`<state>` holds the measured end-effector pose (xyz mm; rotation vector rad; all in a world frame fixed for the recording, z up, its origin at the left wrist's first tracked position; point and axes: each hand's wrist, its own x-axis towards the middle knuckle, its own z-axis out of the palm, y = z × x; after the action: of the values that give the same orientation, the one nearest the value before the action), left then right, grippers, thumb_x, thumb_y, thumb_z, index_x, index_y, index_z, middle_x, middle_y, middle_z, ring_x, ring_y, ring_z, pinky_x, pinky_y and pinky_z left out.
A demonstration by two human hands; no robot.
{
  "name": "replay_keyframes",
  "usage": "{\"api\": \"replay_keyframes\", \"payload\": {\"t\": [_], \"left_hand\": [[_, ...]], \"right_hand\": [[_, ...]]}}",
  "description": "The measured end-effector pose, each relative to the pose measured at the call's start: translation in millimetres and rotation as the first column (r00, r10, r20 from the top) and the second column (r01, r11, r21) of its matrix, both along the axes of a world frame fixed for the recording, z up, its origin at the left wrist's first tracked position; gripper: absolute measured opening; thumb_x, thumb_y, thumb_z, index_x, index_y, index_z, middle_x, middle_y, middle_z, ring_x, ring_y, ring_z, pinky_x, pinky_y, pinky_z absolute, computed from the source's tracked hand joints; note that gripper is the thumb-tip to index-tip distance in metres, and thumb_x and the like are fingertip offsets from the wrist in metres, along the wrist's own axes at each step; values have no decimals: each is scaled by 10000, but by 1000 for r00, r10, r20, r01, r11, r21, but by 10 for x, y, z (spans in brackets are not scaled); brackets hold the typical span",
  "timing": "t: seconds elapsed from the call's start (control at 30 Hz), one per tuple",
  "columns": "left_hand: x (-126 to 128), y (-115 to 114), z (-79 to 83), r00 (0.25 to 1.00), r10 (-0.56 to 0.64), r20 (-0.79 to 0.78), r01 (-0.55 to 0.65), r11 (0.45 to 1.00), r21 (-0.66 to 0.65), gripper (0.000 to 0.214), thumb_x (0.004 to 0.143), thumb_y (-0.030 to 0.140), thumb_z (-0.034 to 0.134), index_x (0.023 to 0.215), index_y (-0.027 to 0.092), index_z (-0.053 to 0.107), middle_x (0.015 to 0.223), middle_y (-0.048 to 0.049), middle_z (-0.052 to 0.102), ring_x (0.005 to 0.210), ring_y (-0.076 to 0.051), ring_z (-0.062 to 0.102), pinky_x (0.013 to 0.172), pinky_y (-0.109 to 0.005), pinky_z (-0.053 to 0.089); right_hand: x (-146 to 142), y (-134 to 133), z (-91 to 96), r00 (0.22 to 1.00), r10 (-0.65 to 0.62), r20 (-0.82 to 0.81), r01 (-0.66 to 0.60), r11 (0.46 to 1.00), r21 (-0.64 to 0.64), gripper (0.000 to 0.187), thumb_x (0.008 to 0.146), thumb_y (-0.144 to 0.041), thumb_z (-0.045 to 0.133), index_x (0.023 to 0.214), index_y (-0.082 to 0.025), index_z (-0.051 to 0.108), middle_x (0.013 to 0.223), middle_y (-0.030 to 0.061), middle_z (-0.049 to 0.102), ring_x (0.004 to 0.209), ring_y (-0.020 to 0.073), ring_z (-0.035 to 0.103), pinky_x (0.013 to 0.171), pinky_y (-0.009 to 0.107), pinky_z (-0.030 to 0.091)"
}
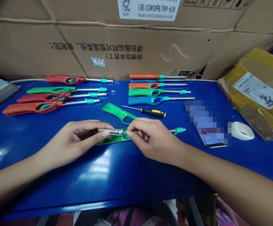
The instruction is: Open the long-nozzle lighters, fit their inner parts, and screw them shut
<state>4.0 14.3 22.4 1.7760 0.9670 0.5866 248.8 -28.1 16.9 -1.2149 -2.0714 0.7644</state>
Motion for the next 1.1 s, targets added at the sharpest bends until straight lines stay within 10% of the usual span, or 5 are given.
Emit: {"api": "replay_keyframes", "payload": {"t": [1.1], "left_hand": [[-16, -8, -16, 997, -62, -39, 65, 995, 79, 200, 946, 339, 664, 1031, 211, 792, 946, -27, 755, 805, -157, 668, 671, -231, 500]], "right_hand": [[18, 18, -17, 994, 88, 63, -92, 993, 67, 128, 977, -141, 570, 909, -180, 671, 747, -24, 584, 607, 77, 485, 566, 212, 378]]}}
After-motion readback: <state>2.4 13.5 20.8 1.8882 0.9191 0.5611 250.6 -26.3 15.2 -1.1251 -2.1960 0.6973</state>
